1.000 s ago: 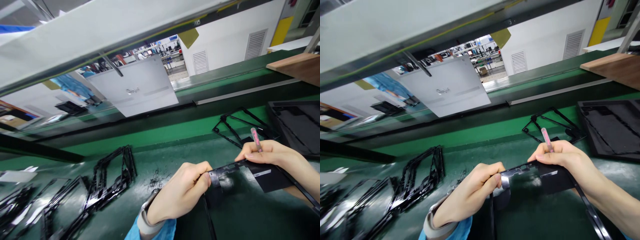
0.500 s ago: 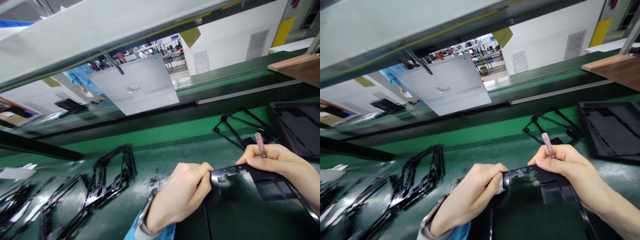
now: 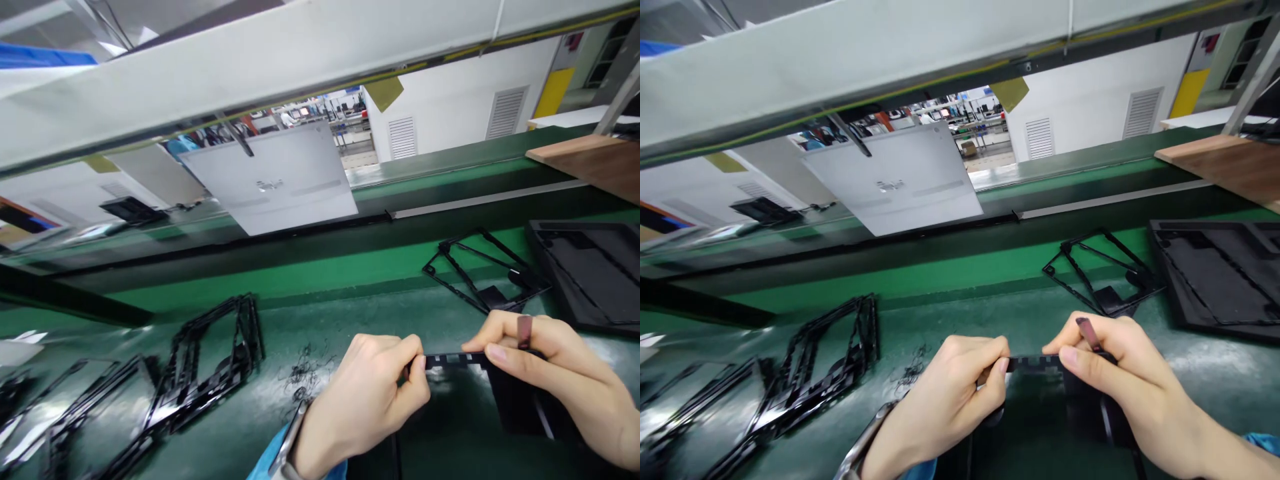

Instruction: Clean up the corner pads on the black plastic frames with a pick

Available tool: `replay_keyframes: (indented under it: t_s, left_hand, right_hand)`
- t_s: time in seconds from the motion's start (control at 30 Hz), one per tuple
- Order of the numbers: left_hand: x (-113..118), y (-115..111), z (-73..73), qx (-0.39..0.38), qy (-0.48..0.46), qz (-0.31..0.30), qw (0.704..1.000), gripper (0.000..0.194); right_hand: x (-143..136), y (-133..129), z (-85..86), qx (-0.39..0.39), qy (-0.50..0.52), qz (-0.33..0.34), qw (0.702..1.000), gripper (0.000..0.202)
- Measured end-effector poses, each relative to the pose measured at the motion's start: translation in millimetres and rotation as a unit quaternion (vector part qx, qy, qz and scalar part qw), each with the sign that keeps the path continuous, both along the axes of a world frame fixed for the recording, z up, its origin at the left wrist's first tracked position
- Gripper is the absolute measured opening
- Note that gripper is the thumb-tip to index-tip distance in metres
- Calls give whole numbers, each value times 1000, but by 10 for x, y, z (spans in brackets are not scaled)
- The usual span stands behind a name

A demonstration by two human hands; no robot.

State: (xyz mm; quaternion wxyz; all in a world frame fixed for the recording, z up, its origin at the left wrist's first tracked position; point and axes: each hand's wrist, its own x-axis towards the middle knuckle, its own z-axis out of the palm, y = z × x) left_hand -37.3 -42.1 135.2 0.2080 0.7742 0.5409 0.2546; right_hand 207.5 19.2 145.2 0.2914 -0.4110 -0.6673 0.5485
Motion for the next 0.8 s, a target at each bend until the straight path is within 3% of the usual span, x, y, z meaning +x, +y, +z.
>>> replay_keyframes:
  t_s: [0.27, 0.5, 0.67, 0.8]
  left_hand:
    - [15, 19, 8, 8, 20, 1, 1000, 28]
    - [-5, 21, -17, 19, 33, 3, 999, 29]
    - [26, 12, -57, 8, 89, 7, 996, 38]
    - [127, -4, -93, -35, 74, -22, 996, 39]
  right_hand:
    - [-38, 25, 13, -22, 50, -16, 998, 46]
    - [-51, 70, 64, -52, 90, 30, 994, 54]
    - [-91, 39, 18, 10, 5, 24, 1000, 62]
    - [-171, -26, -61, 35, -34, 43, 998, 63]
